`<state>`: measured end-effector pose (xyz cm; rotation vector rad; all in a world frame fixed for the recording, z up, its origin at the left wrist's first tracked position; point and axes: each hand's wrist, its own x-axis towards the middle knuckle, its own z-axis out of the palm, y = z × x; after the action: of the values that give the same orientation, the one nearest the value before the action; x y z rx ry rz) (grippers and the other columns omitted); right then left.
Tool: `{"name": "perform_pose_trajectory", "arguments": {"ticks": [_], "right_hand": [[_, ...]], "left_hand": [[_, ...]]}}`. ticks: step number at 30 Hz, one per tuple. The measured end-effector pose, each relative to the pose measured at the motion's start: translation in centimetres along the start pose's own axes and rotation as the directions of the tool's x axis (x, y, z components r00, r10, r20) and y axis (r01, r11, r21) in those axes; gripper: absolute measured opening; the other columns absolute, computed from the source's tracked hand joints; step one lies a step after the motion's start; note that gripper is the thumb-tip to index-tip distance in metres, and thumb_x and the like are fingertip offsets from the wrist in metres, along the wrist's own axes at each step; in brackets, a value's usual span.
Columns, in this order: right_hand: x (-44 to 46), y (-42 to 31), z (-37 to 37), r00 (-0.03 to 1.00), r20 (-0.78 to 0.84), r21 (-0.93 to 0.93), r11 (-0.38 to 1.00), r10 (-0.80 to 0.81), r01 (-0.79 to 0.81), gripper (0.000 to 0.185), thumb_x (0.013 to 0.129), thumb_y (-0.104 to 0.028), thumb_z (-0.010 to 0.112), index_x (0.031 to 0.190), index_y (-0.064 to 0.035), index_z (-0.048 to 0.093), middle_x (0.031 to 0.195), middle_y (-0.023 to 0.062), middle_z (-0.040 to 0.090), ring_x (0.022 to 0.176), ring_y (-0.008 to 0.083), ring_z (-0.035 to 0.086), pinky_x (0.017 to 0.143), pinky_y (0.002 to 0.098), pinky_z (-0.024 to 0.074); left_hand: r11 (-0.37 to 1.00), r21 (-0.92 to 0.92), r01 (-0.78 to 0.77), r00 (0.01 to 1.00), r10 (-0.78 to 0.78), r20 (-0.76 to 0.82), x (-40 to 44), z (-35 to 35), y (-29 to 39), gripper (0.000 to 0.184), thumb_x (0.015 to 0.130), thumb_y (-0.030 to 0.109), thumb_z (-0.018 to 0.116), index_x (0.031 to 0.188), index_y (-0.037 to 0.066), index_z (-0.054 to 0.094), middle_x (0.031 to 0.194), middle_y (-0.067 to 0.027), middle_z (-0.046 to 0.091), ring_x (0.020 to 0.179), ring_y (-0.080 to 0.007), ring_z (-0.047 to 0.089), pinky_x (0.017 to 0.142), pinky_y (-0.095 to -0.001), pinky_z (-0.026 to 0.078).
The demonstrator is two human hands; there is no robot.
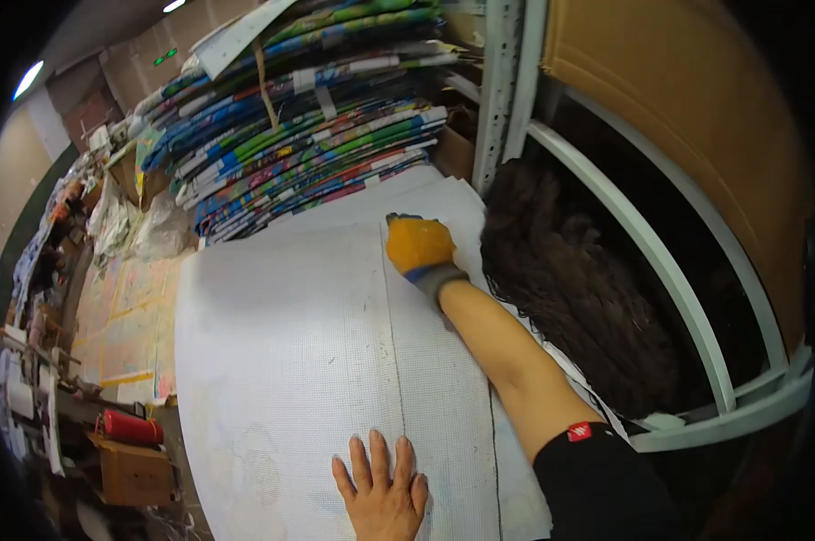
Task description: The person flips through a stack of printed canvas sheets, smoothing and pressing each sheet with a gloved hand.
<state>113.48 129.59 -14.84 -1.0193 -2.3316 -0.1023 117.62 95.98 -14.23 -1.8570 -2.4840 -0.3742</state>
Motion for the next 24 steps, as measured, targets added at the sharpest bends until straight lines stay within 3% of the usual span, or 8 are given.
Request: {"name": "perform_pose_trajectory", "arguments": {"ticks": [3,5,7,10,13,15,20,24], "right_hand": [[0.9,1.8,0.3,0.988,-0.052,0.023,0.99,0.143,-0.142,0.017,0.078,-0.017,0.047,0.084,-0.0091,0.061,0.075,0.0137,0.063,0.065,0.0319,0.061,0.059,0.0433,0.0463],[-2.5,3.7,0.0,0.979,-0.206,0.013,1.0,-0.007,0.01,0.012,0.077,-0.012,0.048,0.076,-0.0071,0.058,0.075,0.014,0.06,0.062,0.0316,0.058,0.058,0.0421,0.0459],[-9.4,3.2,-5.1,0.987,-0.072,0.029,0.989,-0.141,0.143,0.008,0.075,-0.011,0.05,0.076,-0.0056,0.056,0.077,0.0137,0.058,0.062,0.0302,0.057,0.056,0.0398,0.0459],[-15.3,2.5,-9.4,0.961,0.1,0.035,0.967,-0.256,0.254,0.007,0.074,-0.011,0.051,0.076,-0.0051,0.055,0.079,0.0128,0.057,0.063,0.0289,0.057,0.053,0.038,0.0454],[-14.9,2.6,-9.3,0.974,0.103,-0.009,0.979,-0.2,0.202,0.011,0.075,-0.011,0.048,0.079,-0.0038,0.056,0.076,0.0134,0.056,0.06,0.0283,0.056,0.051,0.0369,0.0456],[-13.1,3.8,-6.0,0.989,-0.054,-0.04,0.99,-0.14,0.138,0.012,0.075,-0.012,0.048,0.08,-0.0036,0.056,0.069,0.0132,0.056,0.06,0.0287,0.057,0.052,0.0387,0.0461],[-4.1,4.7,-3.3,0.962,0.122,0.039,0.967,0.246,-0.253,0.02,0.079,-0.016,0.045,0.084,-0.0007,0.058,0.08,0.02,0.063,0.073,0.0333,0.061,0.065,0.0421,0.0494],[-0.3,6.6,-1.3,0.936,0.068,0.005,0.938,0.345,-0.346,0.021,0.079,-0.014,0.046,0.087,-0.0002,0.06,0.086,0.0216,0.062,0.08,0.0353,0.061,0.072,0.042,0.0491]], "left_hand": [[1.0,-0.016,0.008,1.0,-0.007,0.03,-0.8,0.9,-0.5,0.048,0.086,0.031,0.047,0.129,0.011,0.045,0.139,-0.0199,0.029,0.132,-0.0406,0.016,0.105,-0.057,0.004],[0.999,-0.032,-0.011,1.0,0.01,-0.024,-0.6,0.9,-0.3,0.047,0.082,0.027,0.05,0.125,0.01,0.047,0.136,-0.0214,0.032,0.13,-0.0425,0.02,0.104,-0.0584,0.008],[0.999,-0.024,-0.035,0.997,0.033,-0.074,-0.4,0.5,-0.2,0.048,0.078,0.024,0.053,0.123,0.01,0.048,0.133,-0.0207,0.036,0.127,-0.0407,0.026,0.104,-0.0588,0.013],[0.922,-0.242,-0.302,0.953,0.294,-0.069,-1.2,2.3,1.4,0.051,0.078,0.028,0.056,0.125,0.012,0.046,0.133,-0.018,0.037,0.126,-0.0372,0.03,0.104,-0.058,0.015],[0.933,-0.204,-0.297,0.918,0.338,0.209,-1.2,-1.1,4.8,0.055,0.076,0.039,0.061,0.125,0.017,0.047,0.133,-0.0156,0.039,0.124,-0.035,0.033,0.103,-0.0561,0.016],[0.909,-0.324,-0.264,0.932,0.326,0.156,-1.6,-0.4,4.4,0.054,0.082,0.033,0.054,0.13,0.011,0.042,0.137,-0.0177,0.034,0.129,-0.0373,0.026,0.103,-0.057,0.017],[0.919,-0.296,-0.262,0.934,0.318,0.16,-1.1,-0.3,4.7,0.055,0.081,0.035,0.055,0.128,0.011,0.044,0.136,-0.0177,0.035,0.128,-0.0359,0.027,0.103,-0.0563,0.017],[0.916,-0.282,-0.287,0.93,0.337,0.149,-1.2,-0.1,4.3,0.056,0.08,0.037,0.055,0.129,0.012,0.043,0.137,-0.0167,0.035,0.129,-0.0353,0.027,0.104,-0.0561,0.017]]}}
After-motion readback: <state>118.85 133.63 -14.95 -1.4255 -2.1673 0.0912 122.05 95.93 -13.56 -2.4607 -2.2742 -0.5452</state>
